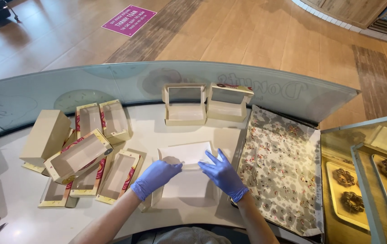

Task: Assemble cardboard donut boxes at a bakery counter.

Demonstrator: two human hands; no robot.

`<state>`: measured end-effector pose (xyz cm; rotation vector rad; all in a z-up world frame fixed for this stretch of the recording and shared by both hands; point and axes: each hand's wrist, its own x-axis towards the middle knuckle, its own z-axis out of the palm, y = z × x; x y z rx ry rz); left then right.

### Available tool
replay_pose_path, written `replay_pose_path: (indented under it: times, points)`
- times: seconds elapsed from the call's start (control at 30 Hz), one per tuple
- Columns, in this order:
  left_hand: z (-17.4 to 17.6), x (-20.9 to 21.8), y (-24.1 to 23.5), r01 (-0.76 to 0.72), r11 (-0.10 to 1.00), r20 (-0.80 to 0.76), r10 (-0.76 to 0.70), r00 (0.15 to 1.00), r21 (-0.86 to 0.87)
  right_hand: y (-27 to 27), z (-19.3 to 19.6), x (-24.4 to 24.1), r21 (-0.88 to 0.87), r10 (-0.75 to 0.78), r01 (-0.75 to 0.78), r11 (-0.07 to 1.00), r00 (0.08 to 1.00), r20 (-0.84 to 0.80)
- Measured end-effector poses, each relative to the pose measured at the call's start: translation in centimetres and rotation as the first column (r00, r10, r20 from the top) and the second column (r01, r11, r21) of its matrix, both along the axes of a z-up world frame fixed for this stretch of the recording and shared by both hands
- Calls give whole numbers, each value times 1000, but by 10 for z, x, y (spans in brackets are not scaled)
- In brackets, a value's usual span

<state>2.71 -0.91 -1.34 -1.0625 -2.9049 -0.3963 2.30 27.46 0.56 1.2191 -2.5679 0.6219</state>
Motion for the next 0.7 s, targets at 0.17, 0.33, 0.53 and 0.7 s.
replay_pose_path:
  times: [0.17,0.33,0.53,0.7]
  points:
    - [-8,-14,-5,158,968,-278,-100,955,193,16,-20,-7,26,-64,67,997,992,-113]
    - [22,-43,17,17,1000,-155,-13,988,23,-8,31,11,-55,-176,168,984,962,-208]
    - [77,-89,46,9,998,-350,16,937,68,-18,4,3,-4,6,-6,1000,1000,30]
    - [40,-106,70,-195,909,-522,375,766,368,7,-43,-28,108,-202,207,972,977,-62]
